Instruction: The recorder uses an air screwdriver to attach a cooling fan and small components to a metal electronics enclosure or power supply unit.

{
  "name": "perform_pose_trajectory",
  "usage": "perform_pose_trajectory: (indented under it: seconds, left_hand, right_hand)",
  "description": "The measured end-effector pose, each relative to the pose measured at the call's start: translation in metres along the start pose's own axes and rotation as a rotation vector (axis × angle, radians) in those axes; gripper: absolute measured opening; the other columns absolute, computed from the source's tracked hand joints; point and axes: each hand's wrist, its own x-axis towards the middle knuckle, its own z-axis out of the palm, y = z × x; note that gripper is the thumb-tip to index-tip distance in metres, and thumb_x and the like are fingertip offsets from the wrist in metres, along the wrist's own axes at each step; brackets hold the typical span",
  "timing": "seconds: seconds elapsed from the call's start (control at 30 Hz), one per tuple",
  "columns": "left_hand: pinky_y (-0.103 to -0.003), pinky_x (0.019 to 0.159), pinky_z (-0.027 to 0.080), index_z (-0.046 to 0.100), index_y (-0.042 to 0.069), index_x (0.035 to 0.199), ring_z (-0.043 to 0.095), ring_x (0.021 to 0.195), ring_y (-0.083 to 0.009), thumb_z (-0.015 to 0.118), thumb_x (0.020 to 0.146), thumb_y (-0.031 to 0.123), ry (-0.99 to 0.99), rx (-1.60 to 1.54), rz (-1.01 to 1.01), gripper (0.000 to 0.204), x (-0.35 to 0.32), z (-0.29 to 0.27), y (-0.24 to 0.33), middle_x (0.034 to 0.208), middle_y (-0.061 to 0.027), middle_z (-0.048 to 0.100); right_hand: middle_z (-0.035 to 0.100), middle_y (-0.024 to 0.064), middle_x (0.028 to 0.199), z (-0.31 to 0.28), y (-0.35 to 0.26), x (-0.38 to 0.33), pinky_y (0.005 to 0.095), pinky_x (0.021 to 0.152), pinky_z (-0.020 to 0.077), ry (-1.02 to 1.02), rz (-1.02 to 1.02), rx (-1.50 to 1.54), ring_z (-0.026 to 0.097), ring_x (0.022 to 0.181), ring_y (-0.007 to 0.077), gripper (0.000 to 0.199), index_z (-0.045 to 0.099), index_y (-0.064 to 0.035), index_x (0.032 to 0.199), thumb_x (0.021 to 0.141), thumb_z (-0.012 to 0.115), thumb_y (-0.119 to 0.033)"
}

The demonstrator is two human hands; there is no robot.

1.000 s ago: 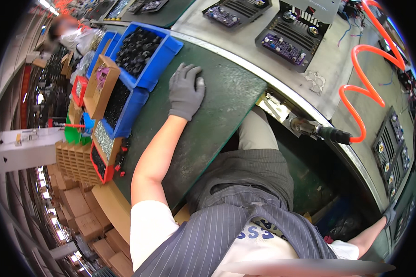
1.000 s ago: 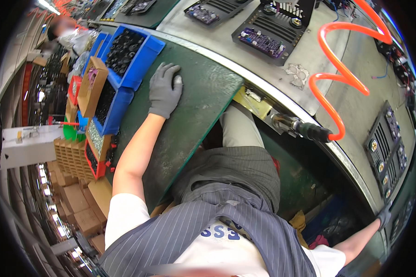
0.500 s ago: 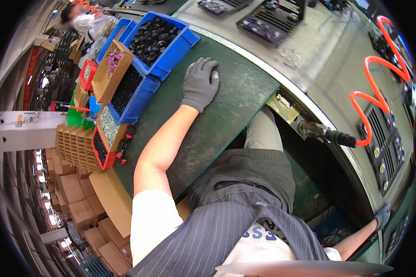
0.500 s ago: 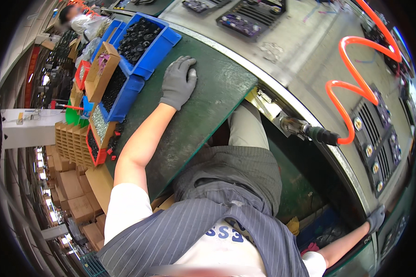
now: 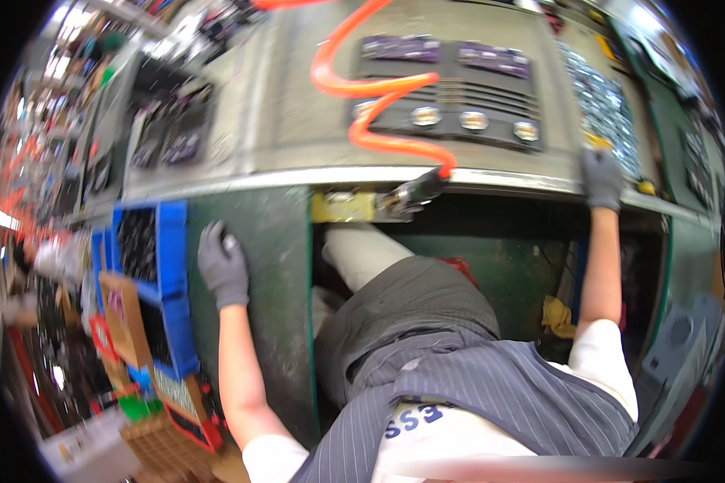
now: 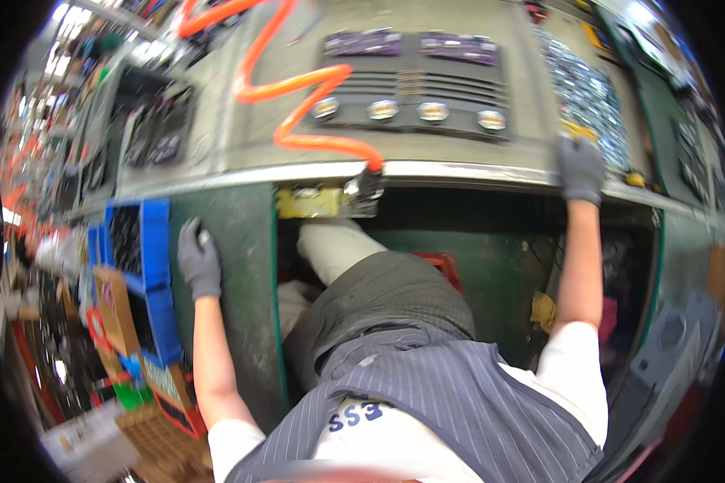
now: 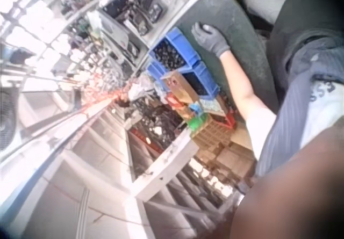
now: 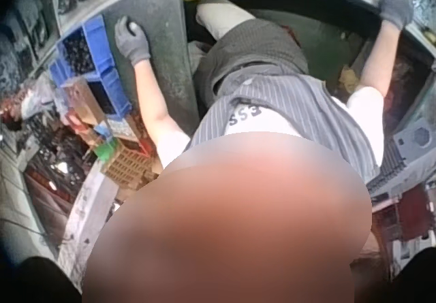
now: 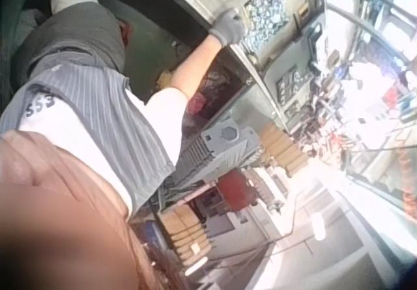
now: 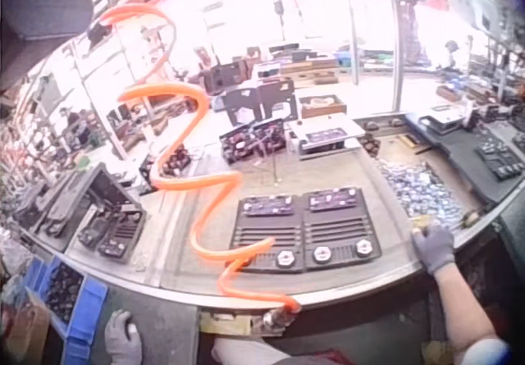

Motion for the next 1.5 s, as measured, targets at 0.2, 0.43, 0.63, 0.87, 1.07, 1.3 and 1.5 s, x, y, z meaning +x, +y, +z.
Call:
perform_pose_trajectory:
  seconds: [0.2, 0.43, 0.63, 0.87, 1.07, 1.3, 1.5]
  left_hand:
    - [-0.04, 0.1, 0.036, 0.055, 0.003, 0.113, 0.047, 0.116, -0.0336, 0.049, 0.085, 0.012, -0.015, -0.048, -0.037, 0.03, -0.004, -0.004, 0.004, 0.12, -0.0179, 0.054]
    - [-0.039, 0.102, 0.034, 0.056, 0.0, 0.113, 0.046, 0.119, -0.0325, 0.048, 0.085, 0.009, -0.038, -0.114, -0.081, 0.03, -0.005, -0.006, 0.005, 0.123, -0.0185, 0.052]
    - [-0.039, 0.103, 0.033, 0.055, 0.0, 0.113, 0.045, 0.12, -0.0325, 0.049, 0.086, 0.008, -0.035, -0.141, -0.079, 0.03, -0.006, -0.006, 0.002, 0.123, -0.0184, 0.052]
    - [-0.039, 0.102, 0.034, 0.056, 0.0, 0.113, 0.045, 0.12, -0.032, 0.049, 0.086, 0.008, -0.083, -0.132, -0.112, 0.029, -0.004, -0.004, 0.003, 0.124, -0.0179, 0.051]
    - [-0.038, 0.102, 0.035, 0.056, 0.001, 0.112, 0.045, 0.12, -0.0311, 0.051, 0.086, 0.008, -0.075, -0.148, -0.13, 0.028, -0.003, -0.004, 0.005, 0.122, -0.0174, 0.052]
    - [-0.039, 0.101, 0.035, 0.058, 0.002, 0.111, 0.046, 0.119, -0.0316, 0.051, 0.086, 0.01, -0.058, -0.176, -0.147, 0.027, -0.003, -0.003, 0.001, 0.121, -0.0175, 0.053]
    - [-0.039, 0.101, 0.035, 0.058, 0.003, 0.11, 0.046, 0.119, -0.0319, 0.051, 0.085, 0.011, -0.01, -0.193, -0.14, 0.027, -0.004, -0.003, -0.001, 0.122, -0.0178, 0.053]
  right_hand:
    - [0.063, 0.0155, 0.075, -0.015, -0.057, -0.019, 0.0448, 0.067, 0.0468, -0.085, -0.066, 0.053, 0.062, 0.075, 0.0343, 0.04, 0.061, -0.0074, 0.076, 0.085, 0.048, -0.044]
    - [0.059, 0.0148, 0.068, -0.008, -0.045, -0.007, 0.0383, 0.06, 0.0431, -0.148, -0.194, 0.458, 0.056, 0.064, 0.0306, 0.037, 0.06, -0.0046, 0.082, 0.086, 0.056, -0.041]
    - [0.065, 0.0155, 0.097, -0.003, 0.025, 0.082, 0.0389, 0.082, 0.0471, -0.145, 0.055, 0.057, 0.062, 0.092, 0.0319, 0.034, 0.063, -0.0131, 0.108, 0.083, 0.057, -0.035]
    - [0.049, 0.0176, 0.127, 0.027, 0.032, 0.118, 0.0358, 0.097, 0.0404, -0.276, -0.011, -0.279, 0.05, 0.114, 0.0316, 0.059, 0.05, -0.0148, 0.127, 0.071, 0.069, -0.019]
    - [0.059, 0.0215, 0.112, 0.039, 0.055, 0.132, 0.0377, 0.093, 0.0434, -0.421, 0.038, -0.15, 0.056, 0.106, 0.0332, 0.057, 0.052, -0.0129, 0.124, 0.069, 0.068, -0.02]
    - [0.066, 0.0069, 0.091, 0.07, 0.114, 0.143, 0.027, 0.07, 0.0502, -0.367, 0.21, 0.397, 0.061, 0.076, 0.0139, 0.035, 0.063, -0.0051, 0.107, 0.076, 0.067, -0.021]
    - [0.054, 0.0011, 0.067, 0.048, 0.111, 0.133, 0.0235, 0.04, 0.0381, -0.269, 0.431, 0.62, 0.05, 0.05, 0.0107, 0.026, 0.061, -0.0081, 0.1, 0.077, 0.059, -0.019]
